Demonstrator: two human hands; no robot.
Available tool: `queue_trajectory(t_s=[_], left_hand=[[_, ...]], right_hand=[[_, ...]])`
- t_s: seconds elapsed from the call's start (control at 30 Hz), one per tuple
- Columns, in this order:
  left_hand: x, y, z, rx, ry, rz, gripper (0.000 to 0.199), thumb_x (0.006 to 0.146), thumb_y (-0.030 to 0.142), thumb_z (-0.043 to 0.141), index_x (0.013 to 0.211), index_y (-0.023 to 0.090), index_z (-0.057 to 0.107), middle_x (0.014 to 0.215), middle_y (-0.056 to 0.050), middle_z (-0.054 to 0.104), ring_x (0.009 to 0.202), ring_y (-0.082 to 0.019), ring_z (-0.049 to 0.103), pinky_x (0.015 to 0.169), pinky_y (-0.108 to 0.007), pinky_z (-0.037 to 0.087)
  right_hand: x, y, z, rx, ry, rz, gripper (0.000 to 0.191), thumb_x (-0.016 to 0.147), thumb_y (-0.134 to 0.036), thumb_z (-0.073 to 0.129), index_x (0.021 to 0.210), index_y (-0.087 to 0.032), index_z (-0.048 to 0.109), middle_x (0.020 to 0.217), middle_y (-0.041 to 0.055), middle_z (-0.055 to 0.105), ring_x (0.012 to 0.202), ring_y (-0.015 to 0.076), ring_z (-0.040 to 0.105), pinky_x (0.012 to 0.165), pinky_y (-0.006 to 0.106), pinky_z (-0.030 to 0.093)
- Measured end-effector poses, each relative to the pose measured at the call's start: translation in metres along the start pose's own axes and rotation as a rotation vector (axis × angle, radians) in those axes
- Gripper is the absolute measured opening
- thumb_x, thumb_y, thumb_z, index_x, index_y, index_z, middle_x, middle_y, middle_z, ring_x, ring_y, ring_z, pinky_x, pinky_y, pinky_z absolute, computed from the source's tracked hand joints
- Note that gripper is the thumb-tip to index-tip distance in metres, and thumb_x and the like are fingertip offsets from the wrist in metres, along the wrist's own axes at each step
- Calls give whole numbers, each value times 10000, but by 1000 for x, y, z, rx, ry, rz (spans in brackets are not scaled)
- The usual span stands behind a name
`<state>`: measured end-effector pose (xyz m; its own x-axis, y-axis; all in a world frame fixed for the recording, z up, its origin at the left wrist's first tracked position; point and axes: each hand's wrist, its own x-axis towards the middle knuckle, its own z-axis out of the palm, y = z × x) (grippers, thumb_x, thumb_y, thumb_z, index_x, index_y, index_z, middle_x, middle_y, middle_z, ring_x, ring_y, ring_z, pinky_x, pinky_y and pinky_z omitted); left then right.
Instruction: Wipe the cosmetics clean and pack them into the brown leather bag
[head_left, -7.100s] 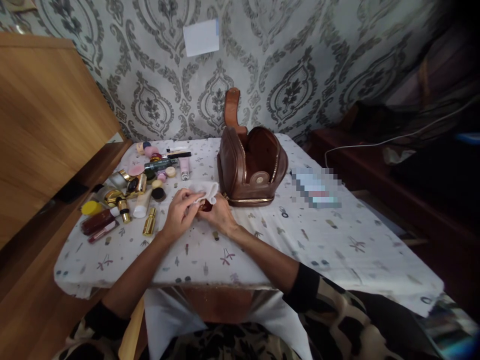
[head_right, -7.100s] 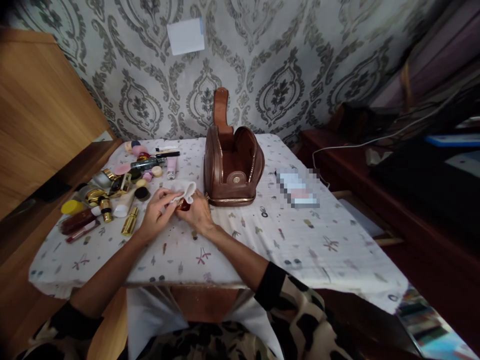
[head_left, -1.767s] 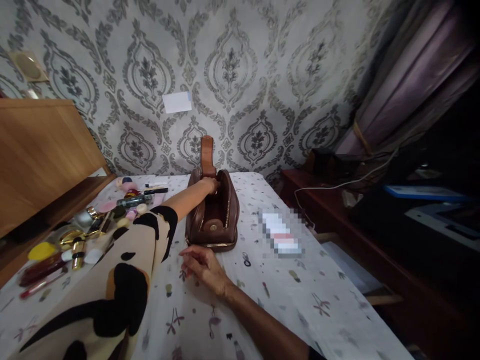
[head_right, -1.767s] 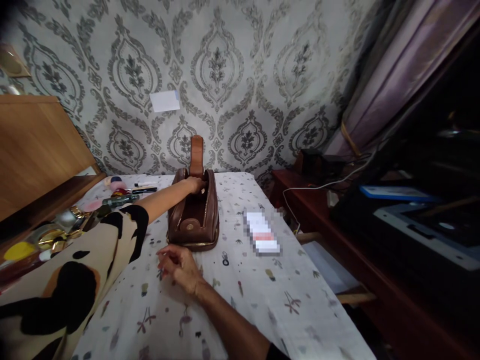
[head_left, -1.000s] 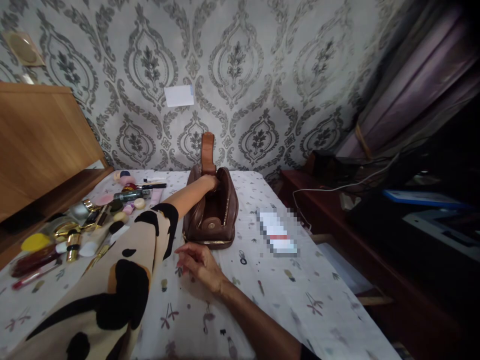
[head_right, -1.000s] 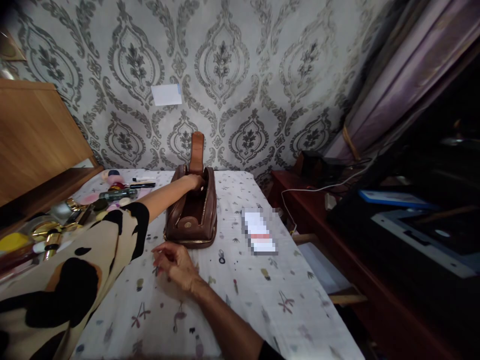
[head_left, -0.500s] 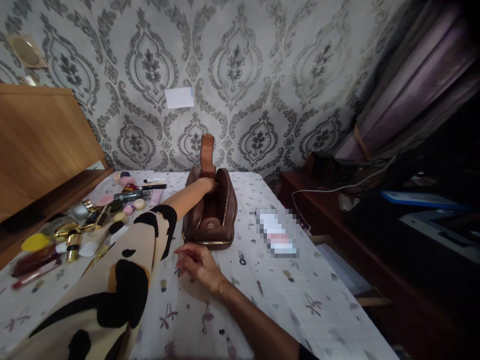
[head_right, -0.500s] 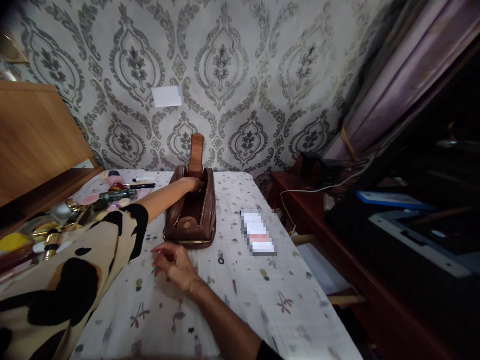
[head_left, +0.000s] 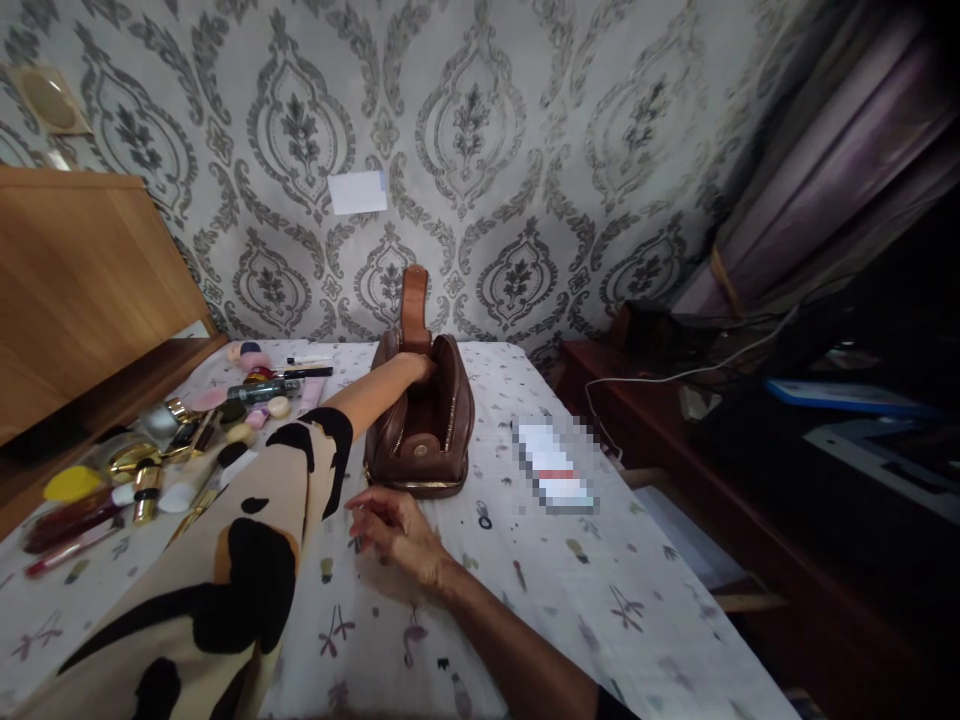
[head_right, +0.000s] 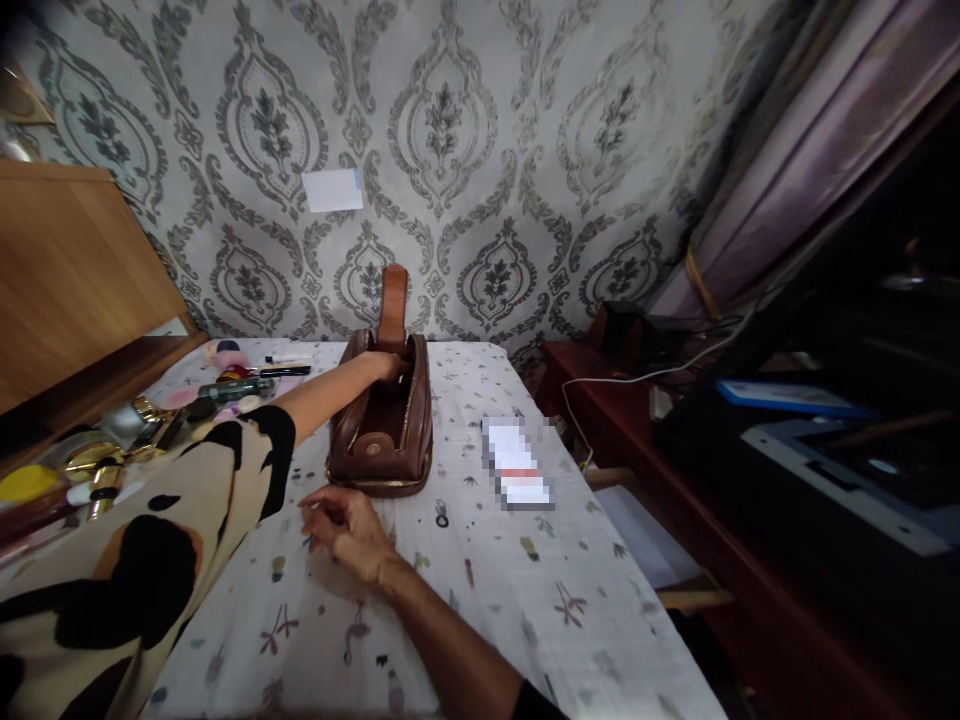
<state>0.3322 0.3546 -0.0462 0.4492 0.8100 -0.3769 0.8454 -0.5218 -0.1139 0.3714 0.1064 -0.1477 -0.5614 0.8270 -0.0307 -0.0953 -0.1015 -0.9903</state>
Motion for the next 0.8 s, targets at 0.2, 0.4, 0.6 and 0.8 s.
queue_trajectory(t_s=[0.2, 0.4, 0.6, 0.8], left_hand=[[-27, 1, -37, -14, 150, 23, 341, 740, 210, 732, 1066, 109, 727, 1091, -172, 726, 964, -287, 692, 834, -337, 515], [-95, -32, -38, -27, 435, 124, 294, 896, 282, 503, 1087, 168, 697, 1027, -84, 726, 1018, -237, 648, 893, -312, 468], [-175, -75, 47, -273, 868, 21, 305, 914, 326, 462, 1098, 182, 658, 1102, -87, 700, 1022, -258, 633, 933, -379, 473], [-235, -90, 155, -365, 811, -162, 338, 932, 395, 428, 1093, 200, 653, 1084, -92, 701, 1033, -270, 636, 936, -394, 489]], right_hand=[[-1, 0, 0, 7, 1, -13, 533, 762, -648, 685, 1001, -172, 663, 770, 14, 643, 561, 87, 540, 501, 202, 347], [-2, 2, 1, 4, 5, 1, 471, 780, -589, 686, 1007, -178, 654, 771, 12, 642, 556, 88, 530, 484, 198, 355], [-1, 4, -2, -24, -4, -19, 479, 783, -585, 679, 1022, -171, 649, 780, 24, 644, 568, 96, 537, 466, 196, 367], [1, 7, -3, -57, 0, -20, 496, 778, -592, 679, 1029, -166, 645, 785, 26, 642, 568, 99, 543, 438, 191, 371]])
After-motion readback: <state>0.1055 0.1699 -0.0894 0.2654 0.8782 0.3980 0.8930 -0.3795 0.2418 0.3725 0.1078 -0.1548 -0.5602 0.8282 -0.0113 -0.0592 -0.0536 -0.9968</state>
